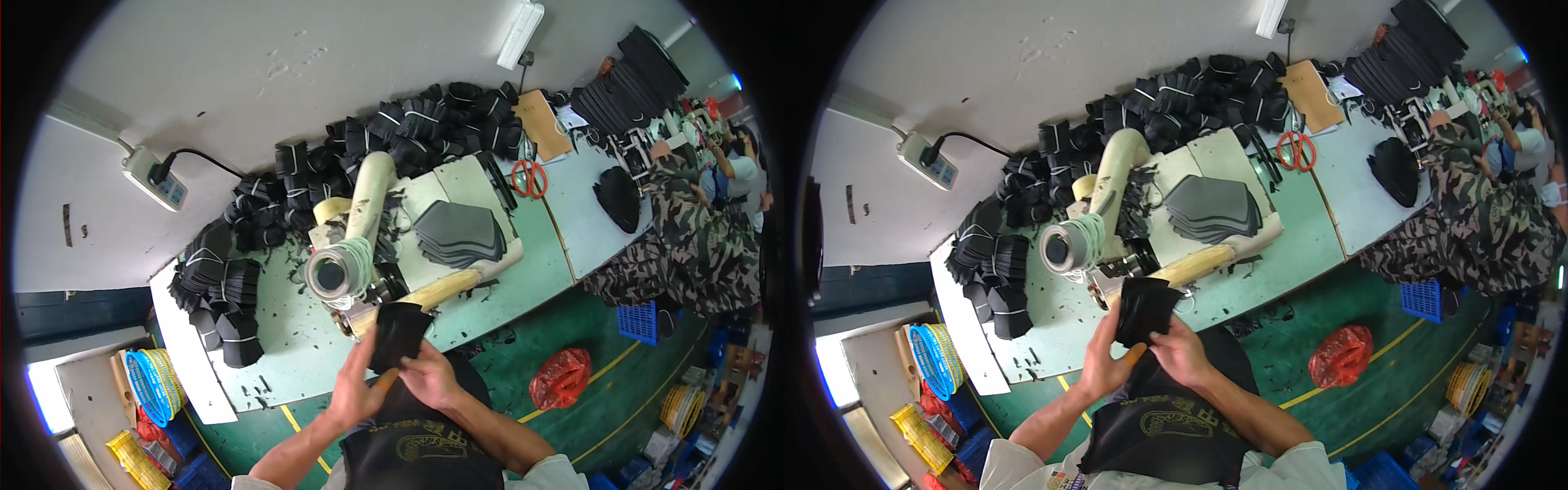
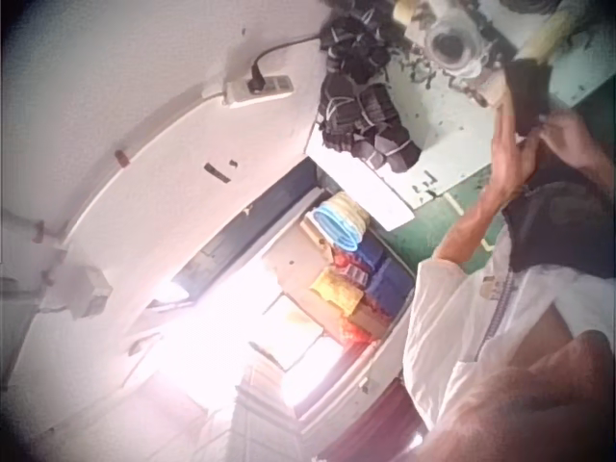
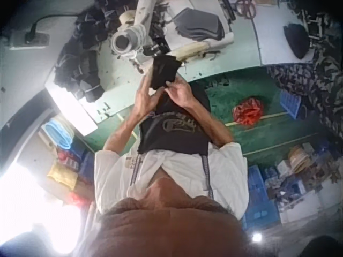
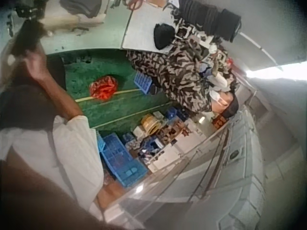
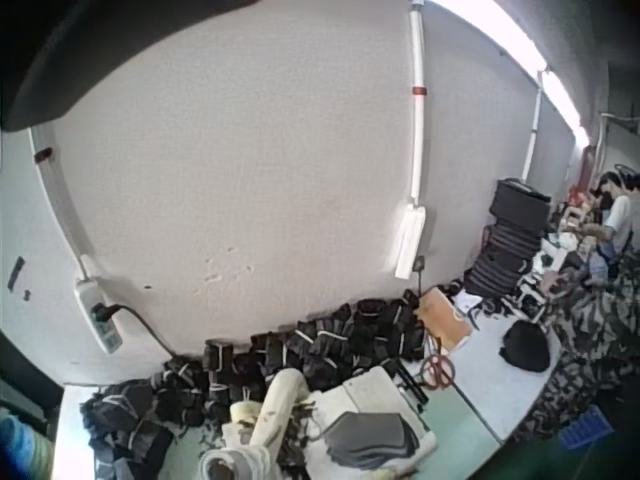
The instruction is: The person trims the edges of shoe upper components using a skiving machine, creating scraps.
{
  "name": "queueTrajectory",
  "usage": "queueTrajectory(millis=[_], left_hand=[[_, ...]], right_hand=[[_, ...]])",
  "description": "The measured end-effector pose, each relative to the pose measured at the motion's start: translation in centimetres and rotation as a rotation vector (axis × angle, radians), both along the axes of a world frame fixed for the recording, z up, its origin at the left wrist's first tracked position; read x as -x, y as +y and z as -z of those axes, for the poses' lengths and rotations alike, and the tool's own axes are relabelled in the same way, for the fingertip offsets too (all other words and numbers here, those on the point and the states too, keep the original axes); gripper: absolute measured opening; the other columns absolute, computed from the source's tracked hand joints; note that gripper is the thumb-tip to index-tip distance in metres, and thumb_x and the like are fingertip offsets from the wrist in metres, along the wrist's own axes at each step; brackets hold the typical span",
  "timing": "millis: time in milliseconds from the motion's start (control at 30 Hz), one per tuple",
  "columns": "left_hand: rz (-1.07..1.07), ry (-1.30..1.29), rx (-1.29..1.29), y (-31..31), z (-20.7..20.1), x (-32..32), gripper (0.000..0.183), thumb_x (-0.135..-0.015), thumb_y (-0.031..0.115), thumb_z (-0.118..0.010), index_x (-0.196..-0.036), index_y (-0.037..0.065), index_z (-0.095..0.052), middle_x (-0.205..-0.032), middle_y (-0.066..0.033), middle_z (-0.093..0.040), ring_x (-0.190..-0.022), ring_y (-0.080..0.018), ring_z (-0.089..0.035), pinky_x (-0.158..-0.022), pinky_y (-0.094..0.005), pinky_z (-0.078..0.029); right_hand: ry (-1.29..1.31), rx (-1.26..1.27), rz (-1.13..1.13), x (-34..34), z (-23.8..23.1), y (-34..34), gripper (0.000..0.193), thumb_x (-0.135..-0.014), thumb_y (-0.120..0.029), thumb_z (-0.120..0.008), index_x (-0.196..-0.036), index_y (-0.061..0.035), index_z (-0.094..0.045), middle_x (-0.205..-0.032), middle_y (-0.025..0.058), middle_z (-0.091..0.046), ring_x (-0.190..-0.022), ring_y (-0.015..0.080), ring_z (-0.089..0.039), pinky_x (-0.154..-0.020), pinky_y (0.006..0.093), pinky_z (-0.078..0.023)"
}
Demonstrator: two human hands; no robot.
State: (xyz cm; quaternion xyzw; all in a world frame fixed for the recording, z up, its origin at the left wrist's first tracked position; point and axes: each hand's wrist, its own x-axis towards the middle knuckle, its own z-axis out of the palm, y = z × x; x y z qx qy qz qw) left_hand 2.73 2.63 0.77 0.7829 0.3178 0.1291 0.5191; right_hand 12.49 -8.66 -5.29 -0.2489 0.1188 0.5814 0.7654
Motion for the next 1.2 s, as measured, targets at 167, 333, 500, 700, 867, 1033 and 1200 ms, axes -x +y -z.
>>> queueTrajectory(millis=[167, 333, 500, 700, 867, 1033, 1200], left_hand=[[0.374, -0.267, -0.724, 0.5, 0.0, 1.4, 0.05, -0.072, 0.011, -0.07, -0.119, 0.026, -0.063, -0.116, -0.0067, -0.058, -0.108, -0.0274, -0.059, -0.091, -0.0422, -0.05], [0.423, -0.246, -0.87, 2.1, -1.9, 1.7, 0.045, -0.074, 0.018, -0.07, -0.115, 0.035, -0.065, -0.113, -0.0009, -0.059, -0.105, -0.0219, -0.059, -0.093, -0.0385, -0.05], [0.554, -0.116, -0.55, 3.4, -3.8, 2.9, 0.047, -0.072, 0.009, -0.073, -0.117, 0.023, -0.065, -0.111, -0.003, -0.062, -0.098, -0.0226, -0.063, -0.09, -0.0354, -0.052], [0.29, 0.313, 0.532, 1.3, -6.0, 5.3, 0.049, -0.084, 0.007, -0.068, -0.13, 0.008, -0.053, -0.115, -0.0133, -0.064, -0.101, -0.0236, -0.065, -0.089, -0.0347, -0.05], [0.266, 0.204, 0.481, -0.7, -4.3, 5.8, 0.046, -0.088, 0.006, -0.063, -0.132, 0.004, -0.049, -0.118, -0.0155, -0.06, -0.113, -0.0293, -0.057, -0.098, -0.0369, -0.044], [0.23, 0.244, 0.537, 1.3, -3.1, 5.5, 0.04, -0.089, 0.004, -0.06, -0.129, 0.004, -0.054, -0.121, -0.0134, -0.061, -0.113, -0.0212, -0.057, -0.099, -0.0341, -0.044], [-0.017, 0.404, 0.436, 7.4, 1.1, 0.1, 0.038, -0.085, 0.024, -0.071, -0.115, 0.001, -0.066, -0.094, -0.0087, -0.07, -0.082, -0.0116, -0.063, -0.076, -0.0275, -0.052]], right_hand=[[-0.874, -0.159, -0.178, -1.6, 0.4, 1.1, 0.045, -0.084, -0.012, -0.07, -0.124, -0.0062, -0.05, -0.14, 0.0132, -0.042, -0.131, 0.0275, -0.042, -0.11, 0.0403, -0.034], [-0.743, -0.141, -0.101, -2.8, -2.4, 0.4, 0.078, -0.077, -0.009, -0.076, -0.143, -0.0092, -0.033, -0.145, 0.0146, -0.037, -0.134, 0.0288, -0.038, -0.112, 0.0425, -0.032], [-1.383, -0.061, -0.386, -5.6, -6.5, -2.0, 0.084, -0.074, -0.005, -0.077, -0.145, -0.0053, -0.032, -0.14, 0.0144, -0.042, -0.129, 0.0283, -0.042, -0.109, 0.0391, -0.032], [-1.005, -0.029, -0.763, -3.8, -7.6, -3.9, 0.044, -0.088, -0.004, -0.06, -0.131, 0.0001, -0.05, -0.127, 0.0129, -0.052, -0.118, 0.025, -0.051, -0.102, 0.0342, -0.038], [-1.108, 0.049, -0.784, -2.2, -5.8, -4.3, 0.044, -0.092, -0.006, -0.053, -0.135, -0.0005, -0.043, -0.131, 0.0138, -0.047, -0.126, 0.0217, -0.044, -0.107, 0.034, -0.033], [-1.116, 0.112, -0.688, -1.7, -6.0, -4.0, 0.044, -0.091, -0.009, -0.058, -0.131, 0.0, -0.042, -0.122, 0.0158, -0.053, -0.119, 0.0253, -0.05, -0.103, 0.0348, -0.036], [-0.494, 0.335, -0.345, -2.5, -2.7, 1.1, 0.035, -0.092, -0.005, -0.059, -0.123, -0.0006, -0.043, -0.108, 0.0122, -0.059, -0.09, 0.0182, -0.063, -0.07, 0.0326, -0.059]])
